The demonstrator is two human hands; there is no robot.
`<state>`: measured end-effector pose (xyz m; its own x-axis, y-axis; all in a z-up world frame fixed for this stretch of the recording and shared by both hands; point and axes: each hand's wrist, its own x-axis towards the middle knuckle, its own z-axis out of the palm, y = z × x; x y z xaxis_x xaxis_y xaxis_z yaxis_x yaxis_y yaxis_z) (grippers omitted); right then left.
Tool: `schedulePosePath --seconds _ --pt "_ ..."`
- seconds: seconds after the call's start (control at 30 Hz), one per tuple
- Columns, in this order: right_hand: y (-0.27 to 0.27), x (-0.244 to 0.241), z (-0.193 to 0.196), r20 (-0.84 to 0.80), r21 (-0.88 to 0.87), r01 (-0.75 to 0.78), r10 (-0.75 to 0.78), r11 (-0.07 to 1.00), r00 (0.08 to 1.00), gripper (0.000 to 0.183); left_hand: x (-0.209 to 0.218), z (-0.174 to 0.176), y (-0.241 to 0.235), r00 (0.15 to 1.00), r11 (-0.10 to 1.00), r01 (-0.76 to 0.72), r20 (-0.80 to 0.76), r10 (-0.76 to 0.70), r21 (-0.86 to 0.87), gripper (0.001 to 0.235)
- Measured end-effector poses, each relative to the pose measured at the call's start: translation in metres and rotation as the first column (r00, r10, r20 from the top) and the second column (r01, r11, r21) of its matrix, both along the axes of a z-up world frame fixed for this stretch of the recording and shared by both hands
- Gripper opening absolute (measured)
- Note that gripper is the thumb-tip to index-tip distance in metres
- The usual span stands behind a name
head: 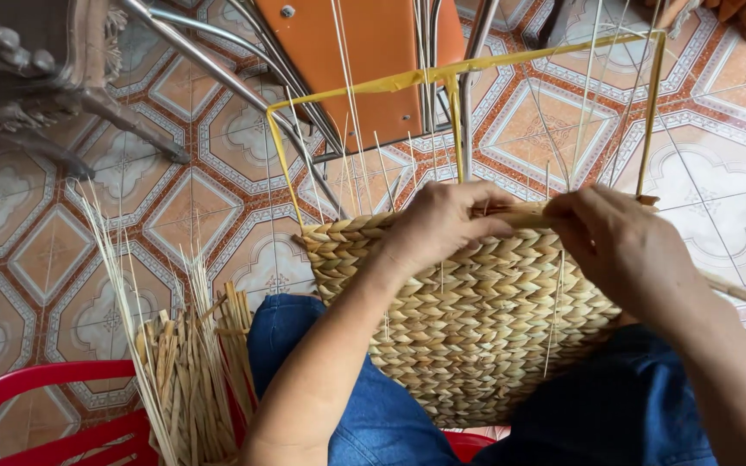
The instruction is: The recorder is weaving dried plant fibers, likely water hyacinth or reeds, onto a frame to create a mat or bag.
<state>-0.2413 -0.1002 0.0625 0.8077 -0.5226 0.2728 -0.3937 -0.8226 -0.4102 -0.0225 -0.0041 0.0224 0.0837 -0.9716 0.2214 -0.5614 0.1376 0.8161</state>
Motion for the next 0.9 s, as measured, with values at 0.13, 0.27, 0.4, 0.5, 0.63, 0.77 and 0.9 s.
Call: schedulePosePath --seconds 0.13,0.27,0.4,0.5,0.63,0.77,0.9 --pt "-0.01 0.021 -0.002 0.067 -0.168 -0.032 0.044 0.985 0.997 0.018 -0.017 -0.007 0.0 0.969 0.98 -0.056 0.225 0.1 -0.192 0.015" --pt "-0.005 0.041 -0.031 0.028 -0.185 0.098 -0.094 0.978 0.995 0.013 -0.026 -0.005 0.004 0.902 0.937 -0.197 0.321 0.288 -0.288 0.004" --pt "0.002 0.042 -0.044 0.028 -0.273 0.083 -0.078 0.958 0.997 0.01 -0.03 -0.003 0.005 0.893 0.908 -0.206 0.309 0.326 -0.364 0.001" --pt "0.006 0.038 -0.003 0.072 -0.209 0.05 -0.036 0.977 0.997 0.011 -0.028 -0.018 0.0 0.89 0.932 -0.247 0.317 0.327 -0.266 0.006" --pt "0.017 0.024 0.031 0.301 -0.505 0.163 -0.004 0.848 0.954 0.015 -0.024 -0.02 -0.003 0.904 0.949 -0.295 0.291 0.314 -0.108 0.011" --pt "0.016 0.025 -0.006 0.249 -0.309 0.157 -0.08 0.938 0.965 0.009 -0.024 -0.034 0.001 0.938 0.958 -0.254 0.207 0.277 -0.132 0.019" --pt "-0.005 0.04 -0.035 -0.057 -0.07 0.144 -0.148 0.987 0.987 0.018 -0.017 -0.033 0.008 0.977 0.973 -0.184 0.082 0.197 -0.138 0.019"
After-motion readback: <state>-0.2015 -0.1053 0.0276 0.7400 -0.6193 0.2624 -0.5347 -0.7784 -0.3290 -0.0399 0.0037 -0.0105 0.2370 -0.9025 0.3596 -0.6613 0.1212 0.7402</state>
